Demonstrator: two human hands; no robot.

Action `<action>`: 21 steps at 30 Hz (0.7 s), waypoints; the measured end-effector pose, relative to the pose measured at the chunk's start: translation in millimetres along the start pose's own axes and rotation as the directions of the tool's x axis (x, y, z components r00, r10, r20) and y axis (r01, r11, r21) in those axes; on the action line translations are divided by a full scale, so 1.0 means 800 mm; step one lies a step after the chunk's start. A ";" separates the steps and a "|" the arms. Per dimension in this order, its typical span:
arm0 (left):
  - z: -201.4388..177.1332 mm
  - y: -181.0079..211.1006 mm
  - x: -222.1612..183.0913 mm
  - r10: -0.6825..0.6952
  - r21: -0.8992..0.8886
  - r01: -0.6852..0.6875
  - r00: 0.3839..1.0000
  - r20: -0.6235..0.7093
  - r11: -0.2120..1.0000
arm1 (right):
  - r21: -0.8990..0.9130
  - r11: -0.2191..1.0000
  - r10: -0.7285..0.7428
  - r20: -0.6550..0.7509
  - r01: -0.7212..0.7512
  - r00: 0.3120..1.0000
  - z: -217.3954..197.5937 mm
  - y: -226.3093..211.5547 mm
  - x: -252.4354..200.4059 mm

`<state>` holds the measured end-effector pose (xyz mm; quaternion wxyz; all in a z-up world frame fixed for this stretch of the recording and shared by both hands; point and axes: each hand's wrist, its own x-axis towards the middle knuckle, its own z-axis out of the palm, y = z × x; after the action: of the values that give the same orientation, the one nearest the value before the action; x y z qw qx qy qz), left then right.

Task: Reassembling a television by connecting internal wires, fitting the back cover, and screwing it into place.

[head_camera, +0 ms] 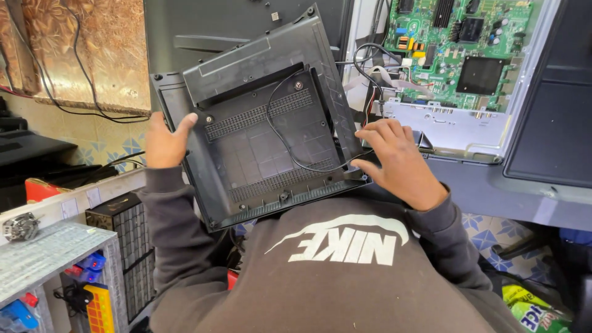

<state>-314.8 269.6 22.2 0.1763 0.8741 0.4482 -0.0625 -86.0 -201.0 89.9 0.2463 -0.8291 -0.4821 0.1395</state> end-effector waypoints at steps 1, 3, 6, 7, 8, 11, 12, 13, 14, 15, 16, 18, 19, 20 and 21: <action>-0.004 0.014 -0.012 -0.035 -0.164 0.043 0.998 0.054 0.986 | 0.025 1.000 0.007 0.050 -0.008 0.999 -0.003 0.002 -0.002; 0.019 -0.030 -0.004 -0.020 -0.402 0.043 0.998 0.062 0.915 | 0.045 0.999 -0.005 0.095 0.001 0.995 -0.008 0.009 -0.005; -0.002 0.010 -0.034 -0.021 -0.729 0.082 0.995 0.093 0.680 | 0.047 0.999 -0.017 0.146 0.010 0.989 -0.005 0.020 -0.012; -0.018 0.043 -0.049 -0.022 -0.821 0.115 0.992 0.124 0.559 | 0.028 1.000 -0.007 0.148 0.003 0.989 -0.003 0.024 -0.014; -0.029 0.055 -0.057 -0.022 -0.823 0.110 0.993 0.118 0.557 | 0.025 1.000 -0.011 0.145 0.007 0.989 -0.003 0.023 -0.013; -0.069 0.094 -0.085 -0.018 -0.892 0.110 0.993 0.113 0.439 | -0.037 0.999 -0.003 0.156 0.009 0.988 -0.006 0.014 -0.012; -0.086 0.108 -0.096 0.015 -0.892 0.046 0.998 0.059 0.451 | -0.046 0.999 0.009 0.149 -0.003 0.989 -0.008 0.008 -0.012; -0.102 0.123 -0.107 0.046 -0.889 -0.020 0.999 0.002 0.458 | -0.056 0.998 0.018 0.143 -0.010 0.990 -0.011 0.004 -0.011; -0.119 0.130 -0.113 0.046 -0.891 -0.022 0.999 -0.002 0.454 | -0.060 0.998 0.015 0.142 -0.007 0.990 -0.016 -0.006 -0.008; -0.135 0.137 -0.119 0.059 -0.884 -0.047 0.998 -0.022 0.465 | -0.011 0.999 -0.033 0.070 0.034 0.997 -0.022 -0.017 -0.007; -0.151 0.144 -0.125 0.072 -0.877 -0.072 0.996 -0.043 0.475 | 0.034 0.996 -0.079 -0.005 0.079 0.997 -0.027 -0.027 -0.006; -0.189 0.169 -0.148 0.196 -0.802 -0.256 0.965 -0.177 0.539 | 0.063 0.990 -0.123 -0.045 0.125 0.991 -0.039 -0.045 0.002; -0.208 0.182 -0.159 0.321 -0.693 -0.434 0.899 -0.297 0.575 | 0.092 0.980 -0.168 -0.087 0.176 0.982 -0.045 -0.054 0.006; -0.218 0.188 -0.170 0.322 -0.697 -0.436 0.898 -0.300 0.569 | 0.085 0.981 -0.168 -0.086 0.176 0.982 -0.048 -0.057 0.007; -0.230 0.195 -0.180 0.410 -0.607 -0.567 0.823 -0.394 0.557 | 0.117 0.978 -0.154 -0.143 0.171 0.978 -0.050 -0.059 0.009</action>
<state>-283.4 143.3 271.0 0.4569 0.8304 0.1911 0.2553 -98.6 -186.3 149.4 0.3413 -0.7769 -0.5207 0.0939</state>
